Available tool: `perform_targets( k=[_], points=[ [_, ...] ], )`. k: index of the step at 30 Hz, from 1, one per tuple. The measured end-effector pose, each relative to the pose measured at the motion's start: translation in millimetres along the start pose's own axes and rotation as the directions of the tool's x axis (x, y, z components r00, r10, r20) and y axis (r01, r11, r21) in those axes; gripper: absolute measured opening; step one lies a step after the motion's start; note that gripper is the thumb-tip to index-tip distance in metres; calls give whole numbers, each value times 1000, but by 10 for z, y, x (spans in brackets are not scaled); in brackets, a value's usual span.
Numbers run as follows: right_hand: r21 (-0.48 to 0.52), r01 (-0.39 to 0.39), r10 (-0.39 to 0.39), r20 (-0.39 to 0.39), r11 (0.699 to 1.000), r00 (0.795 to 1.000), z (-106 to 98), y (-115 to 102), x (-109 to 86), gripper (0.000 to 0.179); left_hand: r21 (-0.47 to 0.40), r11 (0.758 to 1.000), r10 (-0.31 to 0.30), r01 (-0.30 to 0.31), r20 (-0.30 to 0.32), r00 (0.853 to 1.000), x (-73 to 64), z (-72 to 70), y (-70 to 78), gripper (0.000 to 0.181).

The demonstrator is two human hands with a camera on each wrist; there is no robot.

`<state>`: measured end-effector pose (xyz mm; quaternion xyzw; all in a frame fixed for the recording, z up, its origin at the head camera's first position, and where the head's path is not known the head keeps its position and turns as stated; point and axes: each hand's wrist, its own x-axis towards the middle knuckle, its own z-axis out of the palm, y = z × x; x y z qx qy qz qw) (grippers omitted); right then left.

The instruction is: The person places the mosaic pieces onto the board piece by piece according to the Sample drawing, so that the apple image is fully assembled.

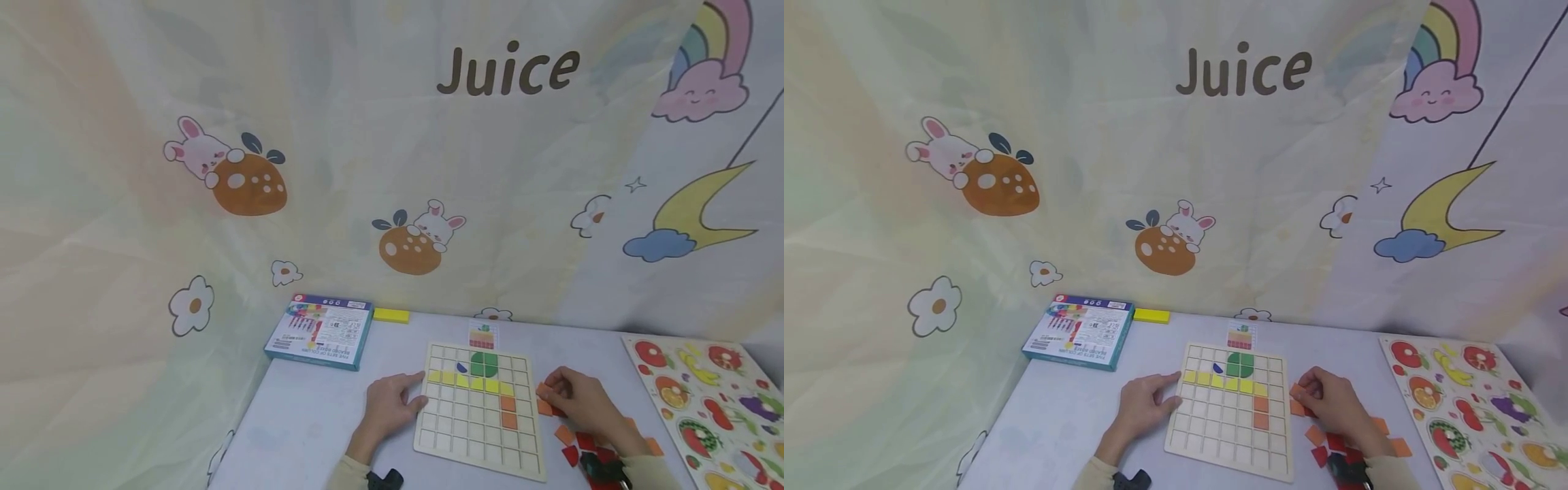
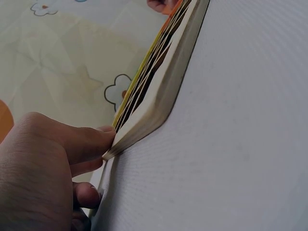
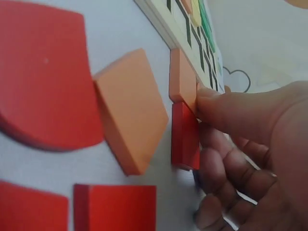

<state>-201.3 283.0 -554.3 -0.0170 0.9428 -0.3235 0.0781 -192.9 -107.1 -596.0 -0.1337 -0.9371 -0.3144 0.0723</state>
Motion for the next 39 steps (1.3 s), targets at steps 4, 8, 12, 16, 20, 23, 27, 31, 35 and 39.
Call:
perform_targets(
  k=[4, 8, 12, 16, 20, 23, 27, 31, 35, 39],
  points=[
    [4, 60, -60, -66, 998, 996, 27, 27, -33, 31, 1, 1000, -5, 5, 4, 1000, 9, -5, 7, 44],
    [43, 81, -76, -117, 996, 990, 19, 26, -67, 30, 13, 1000, -6, 6, -1, 1000, 13, -2, 9, 44],
    [99, 47, -33, -143, 994, 989, 13, -42, -100, 35, 18, 1000, -7, 7, -4, 1000, 16, -3, 13, 44],
    [145, 2, 17, -133, 989, 991, 58, -161, -127, 45, 19, 1000, -9, 9, -2, 1000, 20, -10, 18, 44],
    [177, -9, 26, -95, 984, 995, 164, -267, -142, 44, 19, 1000, -12, 12, -1, 1000, 22, 1, 4, 45],
    [181, 3, 13, -83, 984, 996, 249, -320, -145, 42, 17, 1000, -16, 16, 2, 1000, 21, 24, -18, 45],
    [167, 20, -8, -75, 986, 997, 341, -370, -147, 40, 16, 1000, -11, 11, -3, 1000, 19, 49, -37, 45],
    [168, 68, -53, -92, 983, 994, 409, -407, -144, 39, 19, 1000, -1, 1, -13, 1000, 15, 51, -28, 45],
    [146, 118, -100, -126, 982, 987, 469, -422, -135, 36, 24, 1000, 2, -1, -15, 1000, 8, 41, -19, 45],
    [121, 107, -94, -110, 987, 990, 523, -463, -117, 31, 25, 1000, -1, 1, -14, 1000, 5, 30, -17, 45]
  ],
)
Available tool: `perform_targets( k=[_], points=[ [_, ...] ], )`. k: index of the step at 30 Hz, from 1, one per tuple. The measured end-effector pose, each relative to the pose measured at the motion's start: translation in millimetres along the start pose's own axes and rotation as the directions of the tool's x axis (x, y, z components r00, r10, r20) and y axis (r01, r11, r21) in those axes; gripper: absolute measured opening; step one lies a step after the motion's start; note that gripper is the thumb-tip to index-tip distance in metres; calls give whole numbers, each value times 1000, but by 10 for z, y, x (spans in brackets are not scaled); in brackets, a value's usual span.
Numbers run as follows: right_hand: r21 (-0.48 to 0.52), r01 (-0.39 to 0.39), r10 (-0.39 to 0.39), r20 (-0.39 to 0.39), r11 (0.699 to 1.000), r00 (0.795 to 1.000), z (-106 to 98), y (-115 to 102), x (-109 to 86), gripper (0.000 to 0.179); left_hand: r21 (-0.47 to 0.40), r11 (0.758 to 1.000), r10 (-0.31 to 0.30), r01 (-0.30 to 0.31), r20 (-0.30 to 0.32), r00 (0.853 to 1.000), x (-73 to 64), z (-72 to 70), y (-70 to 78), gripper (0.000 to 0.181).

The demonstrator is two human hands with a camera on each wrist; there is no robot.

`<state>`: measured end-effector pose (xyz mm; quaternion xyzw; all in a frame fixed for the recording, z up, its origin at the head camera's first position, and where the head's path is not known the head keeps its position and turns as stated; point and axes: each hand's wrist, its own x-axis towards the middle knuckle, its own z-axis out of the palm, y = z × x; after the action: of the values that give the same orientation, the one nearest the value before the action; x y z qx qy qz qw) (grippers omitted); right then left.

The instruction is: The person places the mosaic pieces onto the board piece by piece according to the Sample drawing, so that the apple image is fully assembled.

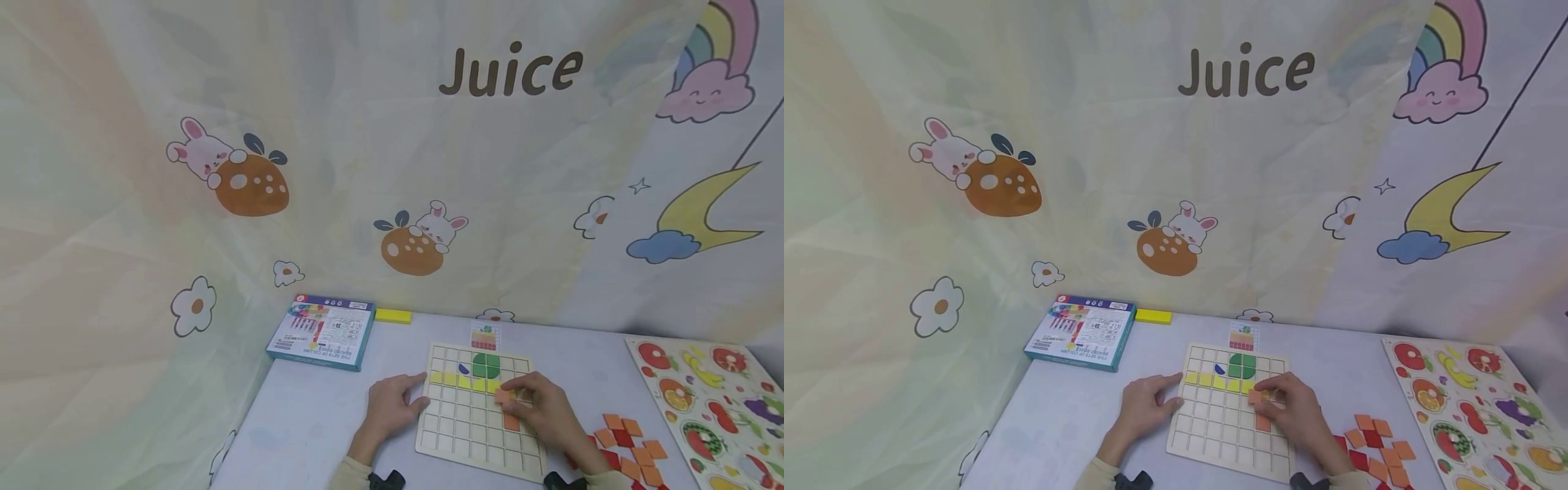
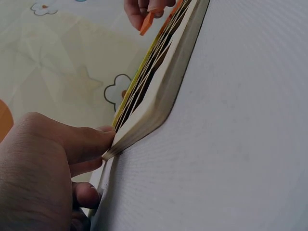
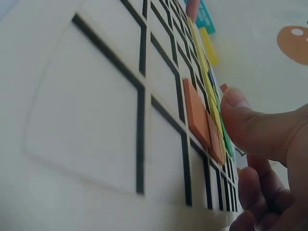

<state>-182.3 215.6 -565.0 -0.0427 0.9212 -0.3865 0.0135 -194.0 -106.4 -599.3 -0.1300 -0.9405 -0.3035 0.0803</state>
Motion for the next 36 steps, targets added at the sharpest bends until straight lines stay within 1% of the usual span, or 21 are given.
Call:
perform_targets(
  k=[3, 9, 18, 21, 25, 31, 34, 36],
  points=[
    [-11, -24, 24, 21, 1000, 999, 32, -40, 14, 29, -3, 1000, -1, 1, 2, 1000, 3, -2, 6, 45],
    [-27, -43, 44, 43, 999, 998, 69, -85, 39, 28, -4, 1000, -5, 6, 4, 1000, 8, -9, 12, 45],
    [-37, -50, 53, 85, 998, 995, 72, -87, 57, 34, -6, 1000, -11, 11, 13, 1000, 14, -16, 17, 45],
    [-33, -61, 64, 80, 998, 995, 73, -102, 57, 34, -5, 1000, -15, 15, 20, 1000, 11, -22, 21, 45],
    [-39, -68, 71, 65, 997, 995, 84, -121, 54, 28, -6, 1000, -26, 26, 27, 999, 7, -32, 24, 45],
    [-35, -55, 56, 38, 998, 998, 86, -105, 47, 26, -4, 1000, -22, 22, 27, 999, 5, -30, 17, 45],
    [-23, -64, 65, 10, 998, 998, 21, -67, 32, 28, -1, 1000, -18, 18, 25, 1000, 4, -30, 19, 45],
    [-20, -82, 81, -6, 996, 997, -78, -26, 19, 30, 1, 1000, -18, 18, 24, 1000, 3, -26, 20, 45]
  ],
)
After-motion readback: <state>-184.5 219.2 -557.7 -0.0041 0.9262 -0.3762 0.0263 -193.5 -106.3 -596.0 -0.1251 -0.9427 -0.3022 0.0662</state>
